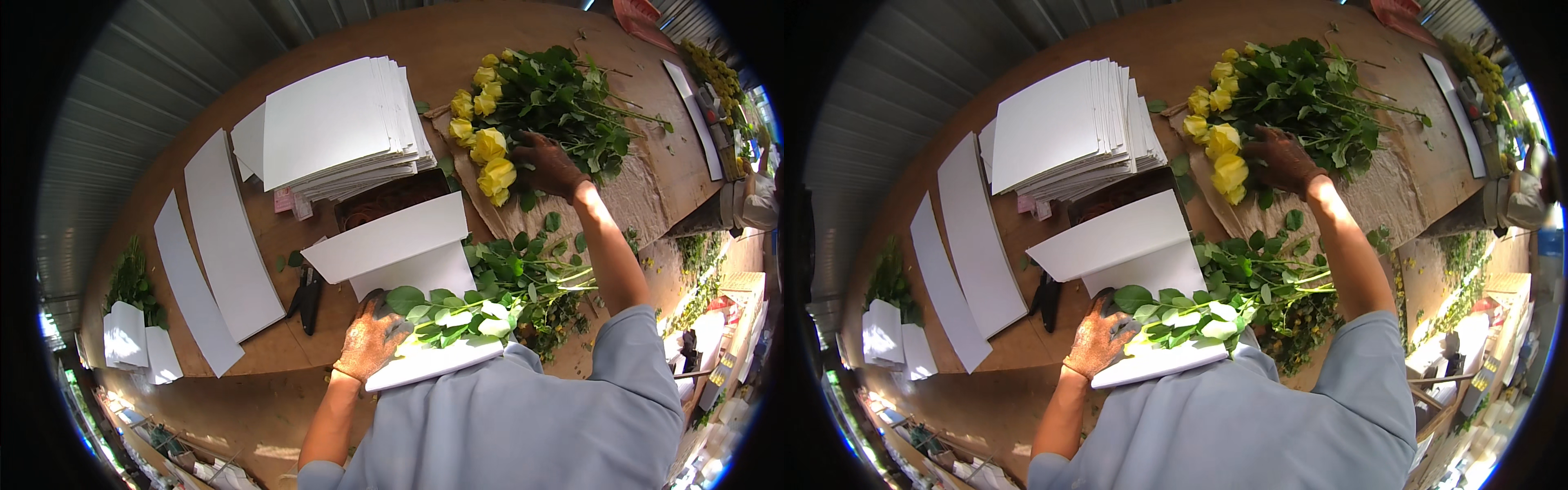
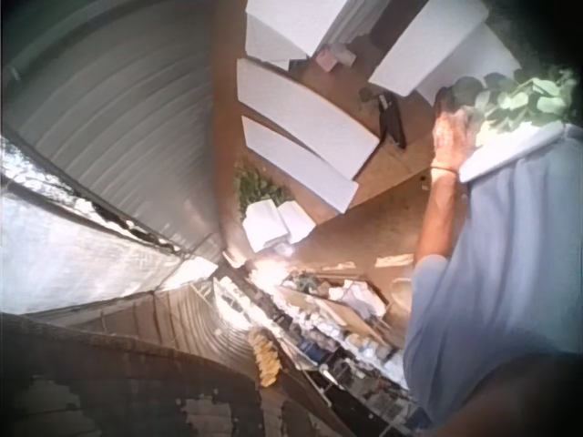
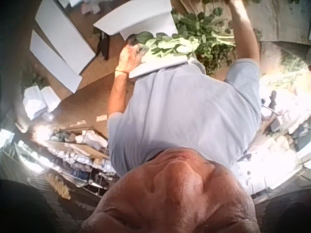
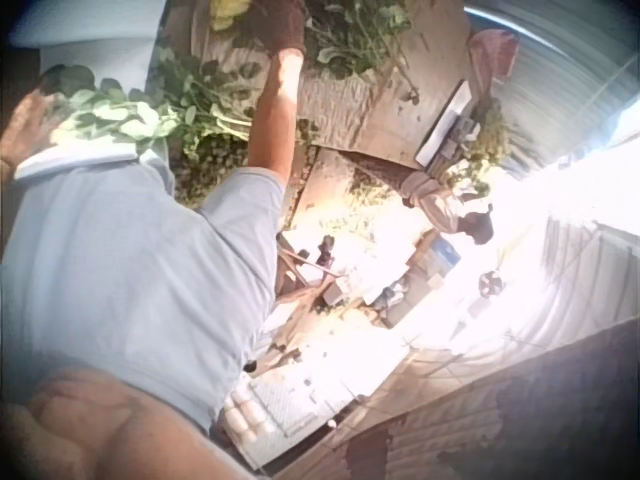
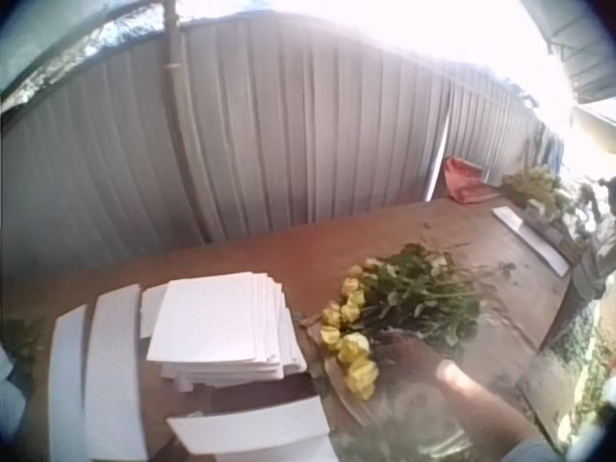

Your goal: The person places yellow roses into white paper sleeves, folds the paper around the stems, and secures the bundles with rubber bands. They repeat this process for multiple bouquets on a wooden work table.

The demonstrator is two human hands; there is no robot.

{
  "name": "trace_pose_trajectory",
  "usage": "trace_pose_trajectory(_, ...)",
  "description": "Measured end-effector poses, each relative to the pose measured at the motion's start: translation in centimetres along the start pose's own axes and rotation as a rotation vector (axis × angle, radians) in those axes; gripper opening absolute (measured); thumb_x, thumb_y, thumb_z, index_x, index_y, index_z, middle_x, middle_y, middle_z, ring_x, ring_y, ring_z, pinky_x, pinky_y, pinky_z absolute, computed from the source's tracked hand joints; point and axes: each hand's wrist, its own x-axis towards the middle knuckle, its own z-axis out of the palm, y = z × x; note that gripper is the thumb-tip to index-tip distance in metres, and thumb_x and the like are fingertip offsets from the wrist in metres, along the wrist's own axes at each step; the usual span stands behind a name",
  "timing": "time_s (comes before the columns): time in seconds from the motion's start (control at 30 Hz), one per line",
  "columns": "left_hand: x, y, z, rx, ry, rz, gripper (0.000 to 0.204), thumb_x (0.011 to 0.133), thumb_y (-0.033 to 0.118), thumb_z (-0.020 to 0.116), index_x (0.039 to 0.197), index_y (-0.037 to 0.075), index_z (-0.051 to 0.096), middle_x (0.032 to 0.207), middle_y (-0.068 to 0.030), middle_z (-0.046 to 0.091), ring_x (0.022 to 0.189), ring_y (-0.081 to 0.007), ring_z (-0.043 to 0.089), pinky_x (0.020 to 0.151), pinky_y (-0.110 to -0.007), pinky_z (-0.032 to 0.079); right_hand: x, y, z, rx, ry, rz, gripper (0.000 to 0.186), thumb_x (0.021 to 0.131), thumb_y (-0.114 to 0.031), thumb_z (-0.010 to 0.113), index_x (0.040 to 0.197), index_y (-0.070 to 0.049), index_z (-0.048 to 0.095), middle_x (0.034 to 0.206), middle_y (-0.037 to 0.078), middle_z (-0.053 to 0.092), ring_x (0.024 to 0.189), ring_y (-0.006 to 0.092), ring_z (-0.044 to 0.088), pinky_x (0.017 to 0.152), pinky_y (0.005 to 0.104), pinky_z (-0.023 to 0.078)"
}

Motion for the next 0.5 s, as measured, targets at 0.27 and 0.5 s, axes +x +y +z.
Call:
trace_pose_trajectory(0.27,-0.2,-0.2,0.8,-0.114,0.031,-0.055,0.033,0.086,0.037,0.077,0.105,0.011,0.078,0.145,-0.0279,0.048,0.135,-0.0430,0.047,0.111,-0.048,0.045,-2.5,-11.2,-15.5,0.069,0.403,-0.349,0.039,0.079,0.002,0.075,0.117,-0.008,0.072,0.117,0.014,0.063,0.105,0.0328,0.066,0.087,0.0376,0.055)
trace_pose_trajectory(0.5,0.1,-1.8,2.5,-0.169,0.256,0.103,0.099,0.081,0.034,0.083,0.158,0.006,0.029,0.137,-0.0224,0.052,0.131,-0.0418,0.048,0.107,-0.049,0.047,-4.5,-24.9,-4.6,0.326,-0.336,-0.296,0.031,0.082,-0.018,0.077,0.112,-0.012,0.073,0.097,0.012,0.065,0.086,0.0345,0.068,0.070,0.0458,0.056)
